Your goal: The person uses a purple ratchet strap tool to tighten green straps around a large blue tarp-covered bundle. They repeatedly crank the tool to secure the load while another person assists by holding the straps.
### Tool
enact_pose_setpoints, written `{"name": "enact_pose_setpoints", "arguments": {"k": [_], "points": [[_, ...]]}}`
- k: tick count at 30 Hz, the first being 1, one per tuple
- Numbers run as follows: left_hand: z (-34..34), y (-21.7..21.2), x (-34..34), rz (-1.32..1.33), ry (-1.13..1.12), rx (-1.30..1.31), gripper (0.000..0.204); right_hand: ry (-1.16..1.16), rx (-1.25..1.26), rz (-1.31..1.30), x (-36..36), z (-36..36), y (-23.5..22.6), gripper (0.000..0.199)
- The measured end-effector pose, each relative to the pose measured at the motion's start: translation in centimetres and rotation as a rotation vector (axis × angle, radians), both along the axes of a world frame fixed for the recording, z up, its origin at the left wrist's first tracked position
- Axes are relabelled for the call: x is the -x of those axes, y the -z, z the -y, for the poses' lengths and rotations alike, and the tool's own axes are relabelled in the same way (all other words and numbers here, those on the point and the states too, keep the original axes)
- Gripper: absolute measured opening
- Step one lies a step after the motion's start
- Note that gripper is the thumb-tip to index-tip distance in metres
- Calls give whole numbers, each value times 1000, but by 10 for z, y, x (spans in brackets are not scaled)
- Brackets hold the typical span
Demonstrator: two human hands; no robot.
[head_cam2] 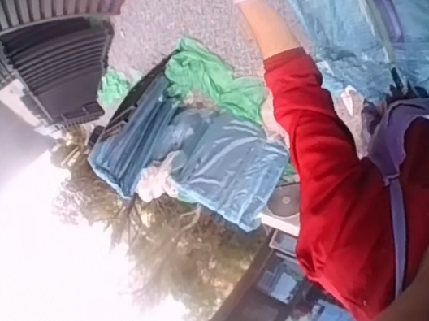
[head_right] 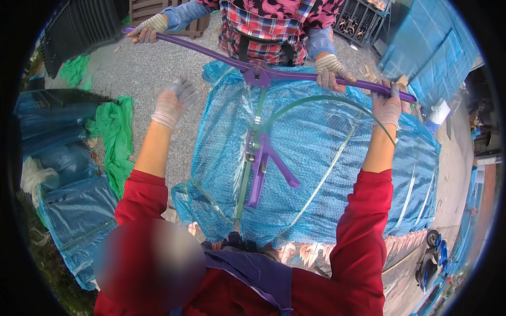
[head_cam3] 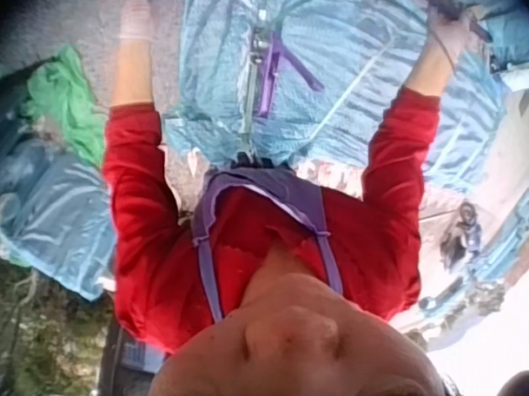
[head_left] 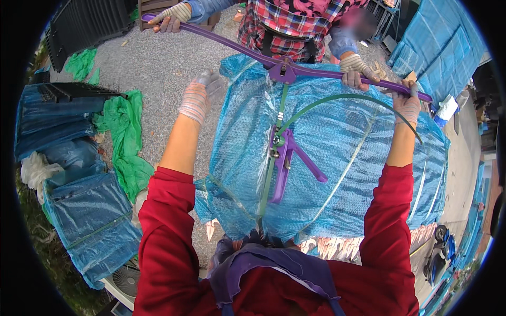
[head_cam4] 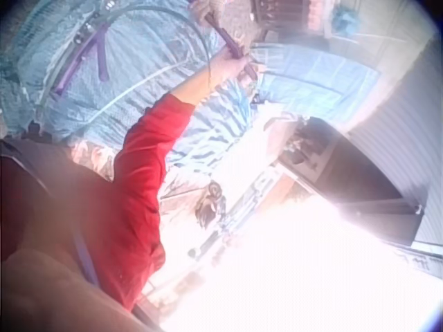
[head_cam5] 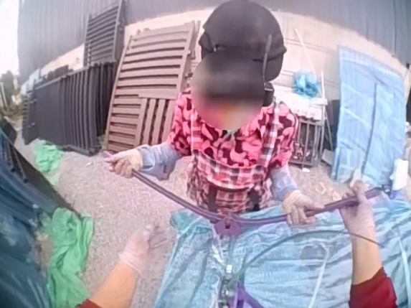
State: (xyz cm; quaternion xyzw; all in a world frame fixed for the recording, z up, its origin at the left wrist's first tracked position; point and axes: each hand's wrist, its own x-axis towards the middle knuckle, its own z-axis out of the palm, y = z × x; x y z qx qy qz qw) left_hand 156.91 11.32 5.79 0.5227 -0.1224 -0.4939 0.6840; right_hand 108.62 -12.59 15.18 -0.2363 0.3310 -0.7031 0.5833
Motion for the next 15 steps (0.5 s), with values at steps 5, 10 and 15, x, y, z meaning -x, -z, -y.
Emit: {"name": "enact_pose_setpoints", "arguments": {"k": [5, 10, 15], "points": [[-62, 40, 105, -122, 341, -182, 55, -213, -300, -276, -38, -43, 11, 59], [-115, 84, 202, -275, 494, -334, 54, -724, -103, -491, -68, -120, 37, 77], [-152, 177, 227, 307, 627, -108, 70, -935, 60, -512, -96, -207, 56, 62]]}}
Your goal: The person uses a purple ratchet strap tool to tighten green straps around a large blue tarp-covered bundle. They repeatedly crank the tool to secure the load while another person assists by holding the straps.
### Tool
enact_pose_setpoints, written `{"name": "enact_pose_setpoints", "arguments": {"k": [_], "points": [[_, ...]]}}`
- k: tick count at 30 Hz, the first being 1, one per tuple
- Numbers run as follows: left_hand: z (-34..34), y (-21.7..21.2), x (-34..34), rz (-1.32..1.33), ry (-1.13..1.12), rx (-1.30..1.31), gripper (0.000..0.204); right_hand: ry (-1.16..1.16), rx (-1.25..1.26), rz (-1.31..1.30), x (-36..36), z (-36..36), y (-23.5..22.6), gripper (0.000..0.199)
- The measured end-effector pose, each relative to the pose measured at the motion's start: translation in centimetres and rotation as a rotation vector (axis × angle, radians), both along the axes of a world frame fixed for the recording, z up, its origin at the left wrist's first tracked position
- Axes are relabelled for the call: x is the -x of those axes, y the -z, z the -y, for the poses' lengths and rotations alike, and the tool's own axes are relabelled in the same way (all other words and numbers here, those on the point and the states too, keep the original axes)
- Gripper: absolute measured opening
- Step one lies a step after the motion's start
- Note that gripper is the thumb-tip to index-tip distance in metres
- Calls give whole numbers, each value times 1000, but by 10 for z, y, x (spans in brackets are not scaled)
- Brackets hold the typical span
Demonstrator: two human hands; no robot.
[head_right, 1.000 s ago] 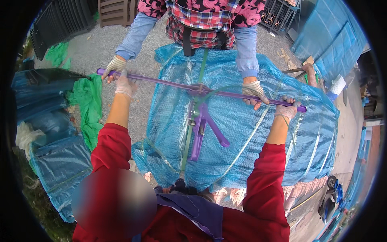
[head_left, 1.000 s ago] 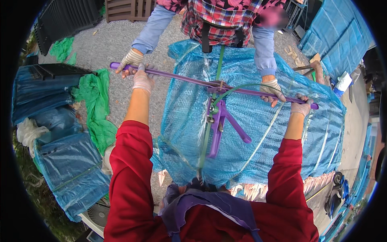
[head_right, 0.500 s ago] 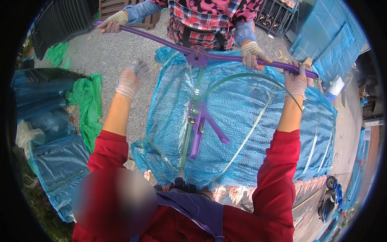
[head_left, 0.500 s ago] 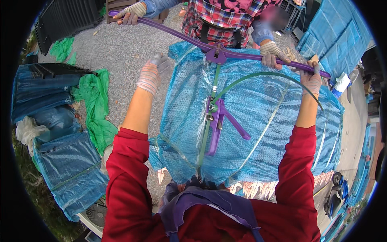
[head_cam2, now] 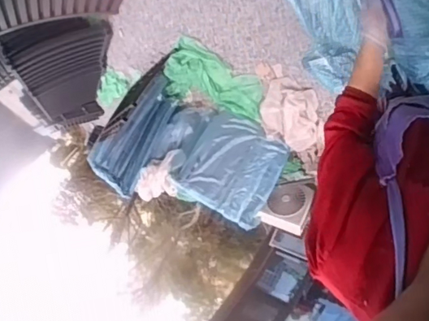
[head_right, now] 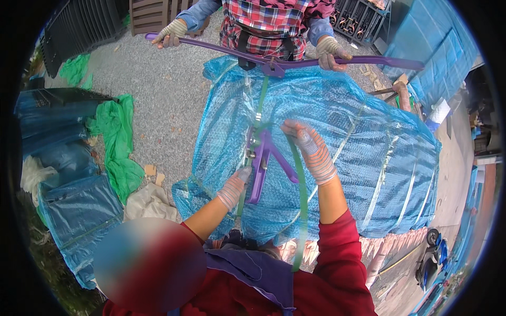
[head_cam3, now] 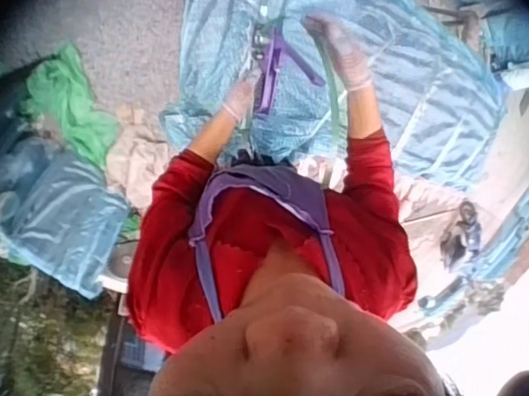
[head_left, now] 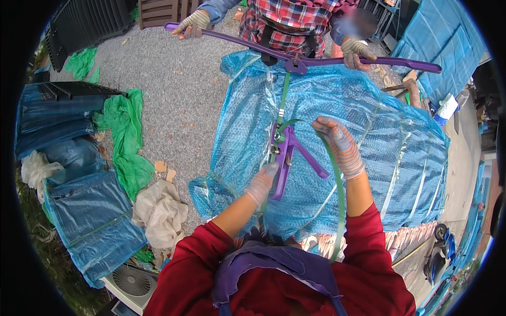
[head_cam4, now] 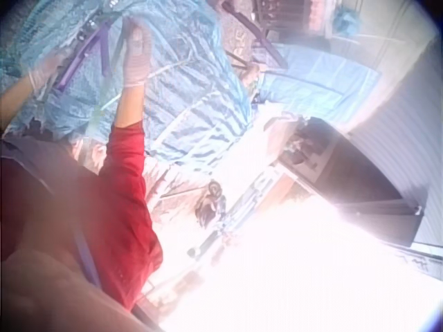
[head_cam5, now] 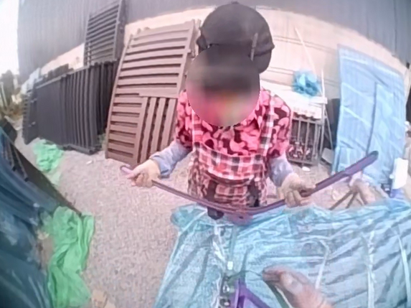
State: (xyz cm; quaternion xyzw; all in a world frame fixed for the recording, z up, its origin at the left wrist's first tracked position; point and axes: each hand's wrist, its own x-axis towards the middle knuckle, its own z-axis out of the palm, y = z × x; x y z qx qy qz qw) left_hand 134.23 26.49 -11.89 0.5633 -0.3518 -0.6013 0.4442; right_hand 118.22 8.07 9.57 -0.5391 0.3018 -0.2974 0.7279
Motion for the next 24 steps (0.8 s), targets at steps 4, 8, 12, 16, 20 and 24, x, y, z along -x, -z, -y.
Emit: {"name": "enact_pose_setpoints", "arguments": {"k": [4, 8, 12, 16, 20, 24], "points": [[31, -108, -3, -558, -225, -343, 85, 18, 67, -43, -11, -72, 2, 39], [29, -126, -16, -746, -174, -231, 98, -233, 492, -123, -29, -110, 7, 40], [38, -143, -22, -643, -85, -270, 65, -439, 572, -224, -33, -146, 23, 37], [30, -104, -20, 9, 144, -257, 33, -422, 218, -233, -13, -172, 42, 30], [6, -90, 10, 697, 159, -204, 45, -45, -151, -240, 23, -172, 86, 25], [-3, -97, 26, 623, 153, -415, 51, 170, -305, -452, 37, -153, 115, 25]]}}
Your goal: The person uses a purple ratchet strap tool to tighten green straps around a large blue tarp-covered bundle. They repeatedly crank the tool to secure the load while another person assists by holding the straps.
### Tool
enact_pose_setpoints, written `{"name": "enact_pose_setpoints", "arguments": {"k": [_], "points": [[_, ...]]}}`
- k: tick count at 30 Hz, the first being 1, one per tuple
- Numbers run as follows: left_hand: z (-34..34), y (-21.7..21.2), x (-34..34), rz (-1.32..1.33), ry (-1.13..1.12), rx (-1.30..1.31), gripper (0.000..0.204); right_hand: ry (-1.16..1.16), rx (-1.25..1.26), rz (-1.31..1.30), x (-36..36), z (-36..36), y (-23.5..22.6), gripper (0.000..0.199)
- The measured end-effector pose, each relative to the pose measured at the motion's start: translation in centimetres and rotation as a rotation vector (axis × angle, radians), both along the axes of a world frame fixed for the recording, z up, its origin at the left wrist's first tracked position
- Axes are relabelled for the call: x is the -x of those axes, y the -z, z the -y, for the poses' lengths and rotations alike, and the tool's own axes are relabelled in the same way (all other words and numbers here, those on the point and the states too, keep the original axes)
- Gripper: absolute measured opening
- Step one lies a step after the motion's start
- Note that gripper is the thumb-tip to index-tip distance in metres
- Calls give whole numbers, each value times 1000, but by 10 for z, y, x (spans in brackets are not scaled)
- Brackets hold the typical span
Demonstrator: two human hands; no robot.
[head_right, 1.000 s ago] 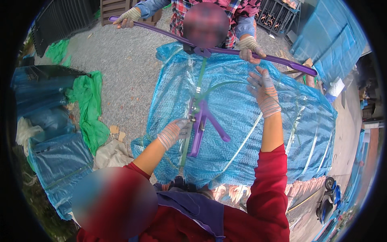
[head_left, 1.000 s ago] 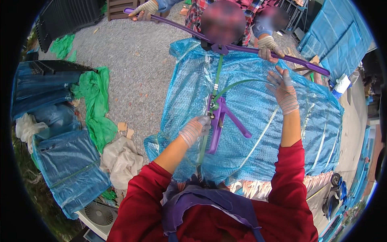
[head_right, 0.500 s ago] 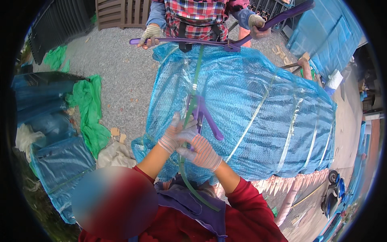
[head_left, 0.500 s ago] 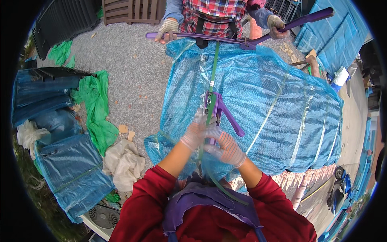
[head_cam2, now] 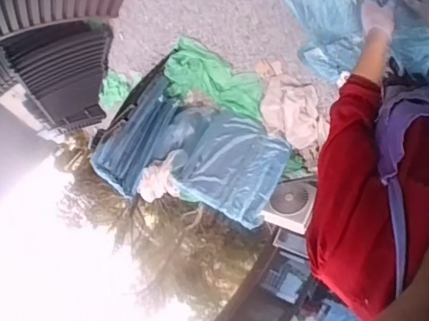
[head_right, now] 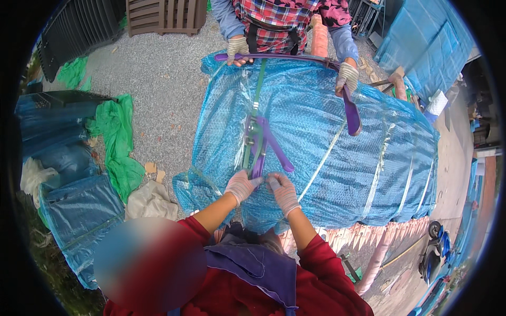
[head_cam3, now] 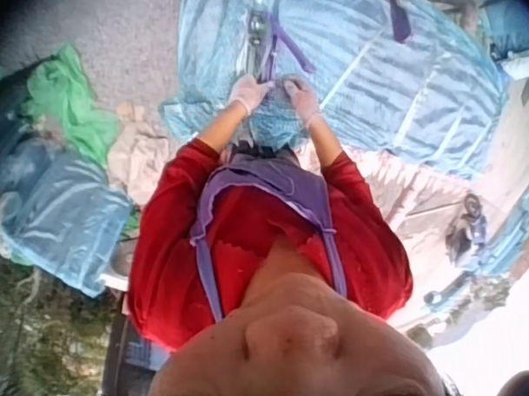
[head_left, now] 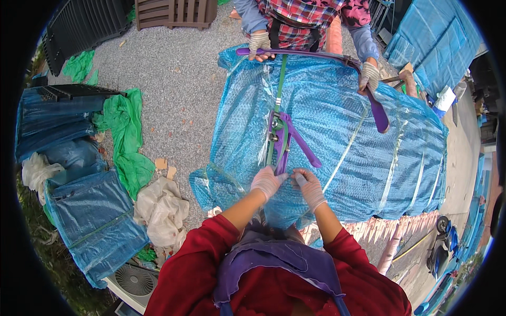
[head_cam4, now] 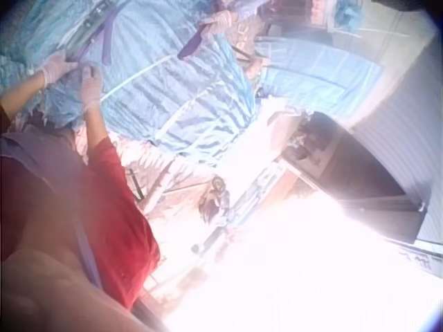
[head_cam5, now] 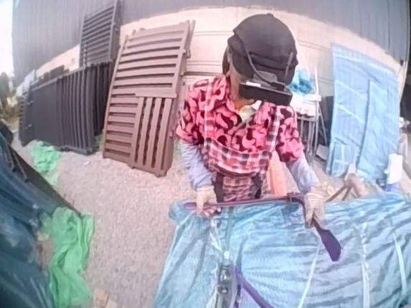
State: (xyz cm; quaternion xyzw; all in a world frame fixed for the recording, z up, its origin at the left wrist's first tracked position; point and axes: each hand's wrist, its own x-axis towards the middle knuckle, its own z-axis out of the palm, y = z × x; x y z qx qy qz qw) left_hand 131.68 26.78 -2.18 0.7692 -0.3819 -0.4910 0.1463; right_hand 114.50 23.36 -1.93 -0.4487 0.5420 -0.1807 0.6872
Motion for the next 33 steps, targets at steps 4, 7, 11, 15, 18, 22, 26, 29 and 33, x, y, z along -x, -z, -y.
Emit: {"name": "enact_pose_setpoints", "arguments": {"k": [4, 7, 11, 15, 18, 22, 26, 29, 33], "points": [[-2, 3, 5, 93, 78, 4, 46, 22, 2, -10, -10, 8, 19, 28], [-5, 18, 3, 143, 123, 46, 45, 331, -164, 155, -23, 28, 19, 50], [-8, 42, -8, 63, 120, 132, 42, 450, -338, 416, -23, 61, -7, 69], [-7, 51, -12, 73, 225, 199, 41, 108, -297, 289, -43, 82, -38, 82], [-12, 35, -21, -87, 162, 180, 42, -74, -183, 39, -61, 73, -42, 77], [-13, 41, -23, -77, 241, 247, 39, -47, -298, 116, -65, 37, -27, 59], [-10, 43, -23, -100, 250, 192, 36, 65, -421, 347, -55, 34, 9, 41], [-12, 48, -21, -148, 184, 190, 35, 94, -530, 376, -53, 34, 13, 35], [-17, 47, -27, 56, 314, 321, 36, 59, -581, 276, -59, 38, -10, 35]]}}
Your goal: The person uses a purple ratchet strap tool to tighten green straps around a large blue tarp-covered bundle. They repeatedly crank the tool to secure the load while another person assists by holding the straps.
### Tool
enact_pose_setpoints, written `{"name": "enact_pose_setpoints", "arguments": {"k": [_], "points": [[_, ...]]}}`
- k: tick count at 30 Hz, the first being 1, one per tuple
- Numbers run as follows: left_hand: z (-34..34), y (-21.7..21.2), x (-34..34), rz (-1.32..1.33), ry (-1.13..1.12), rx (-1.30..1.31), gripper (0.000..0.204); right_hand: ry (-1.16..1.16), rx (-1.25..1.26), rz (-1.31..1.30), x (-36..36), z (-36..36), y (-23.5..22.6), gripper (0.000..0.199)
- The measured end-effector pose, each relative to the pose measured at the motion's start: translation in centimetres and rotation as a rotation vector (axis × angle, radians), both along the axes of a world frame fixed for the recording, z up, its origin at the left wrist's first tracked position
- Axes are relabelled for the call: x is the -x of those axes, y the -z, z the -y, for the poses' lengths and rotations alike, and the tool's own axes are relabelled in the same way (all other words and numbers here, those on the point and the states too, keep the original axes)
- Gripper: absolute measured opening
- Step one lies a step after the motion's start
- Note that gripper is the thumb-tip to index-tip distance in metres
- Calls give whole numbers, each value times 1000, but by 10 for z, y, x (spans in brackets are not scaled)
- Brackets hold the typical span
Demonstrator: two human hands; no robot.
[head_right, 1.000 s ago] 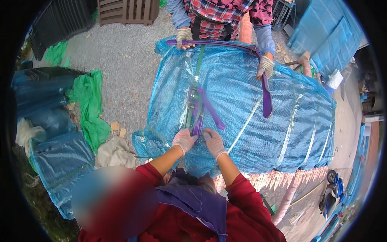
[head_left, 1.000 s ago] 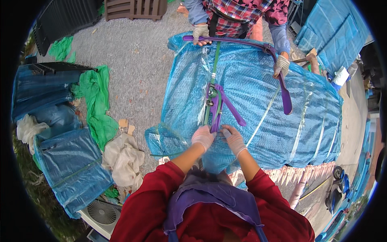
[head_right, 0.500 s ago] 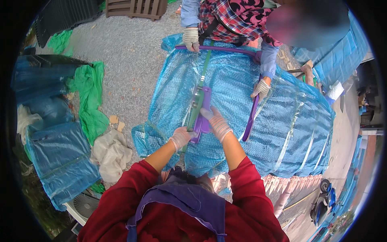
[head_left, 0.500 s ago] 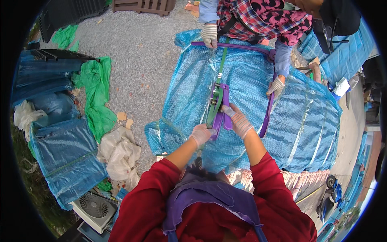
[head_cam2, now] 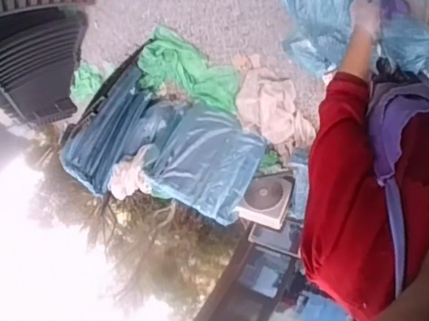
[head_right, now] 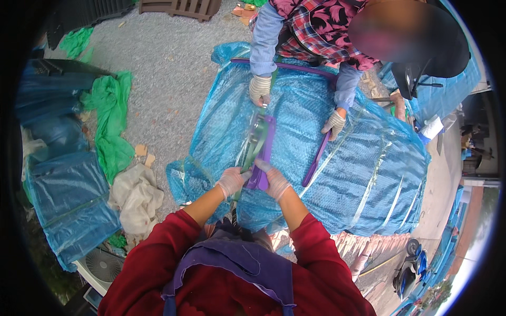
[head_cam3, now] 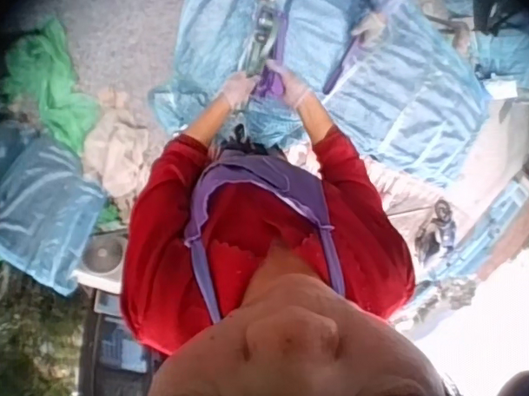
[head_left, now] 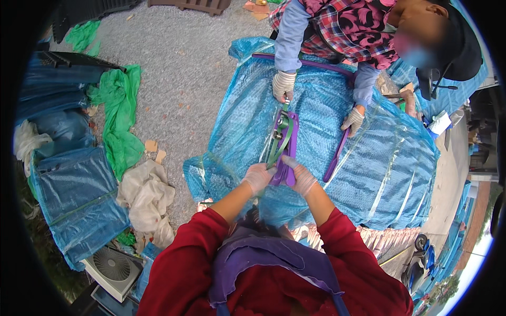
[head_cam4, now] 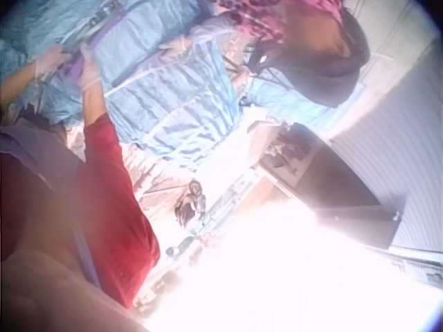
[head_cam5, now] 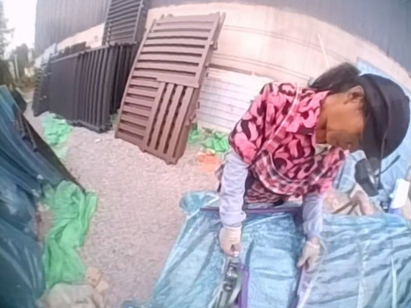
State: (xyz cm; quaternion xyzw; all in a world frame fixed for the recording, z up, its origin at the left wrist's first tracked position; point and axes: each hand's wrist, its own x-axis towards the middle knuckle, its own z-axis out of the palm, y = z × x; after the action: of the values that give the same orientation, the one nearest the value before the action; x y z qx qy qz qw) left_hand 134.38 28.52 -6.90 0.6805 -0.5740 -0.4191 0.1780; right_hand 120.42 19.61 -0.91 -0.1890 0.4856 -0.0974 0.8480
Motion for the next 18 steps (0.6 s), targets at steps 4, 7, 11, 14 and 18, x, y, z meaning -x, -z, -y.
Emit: {"name": "enact_pose_setpoints", "arguments": {"k": [4, 7, 11, 14, 18], "points": [[-3, -21, -1, -169, -409, -48, 37, 40, 20, 4, -2, -3, 1, 35], [-5, -20, 4, -241, -586, -66, 39, 93, 19, 39, 1, -7, 14, 34], [-3, -30, 4, -203, -567, -108, 43, 67, 28, -10, -6, -6, 16, 30], [-3, -30, 8, -196, -513, -136, 44, 29, 78, -80, -15, -6, 12, 29], [1, -27, 12, -149, -447, -171, 42, -13, 111, -151, -17, -3, 14, 32]]}}
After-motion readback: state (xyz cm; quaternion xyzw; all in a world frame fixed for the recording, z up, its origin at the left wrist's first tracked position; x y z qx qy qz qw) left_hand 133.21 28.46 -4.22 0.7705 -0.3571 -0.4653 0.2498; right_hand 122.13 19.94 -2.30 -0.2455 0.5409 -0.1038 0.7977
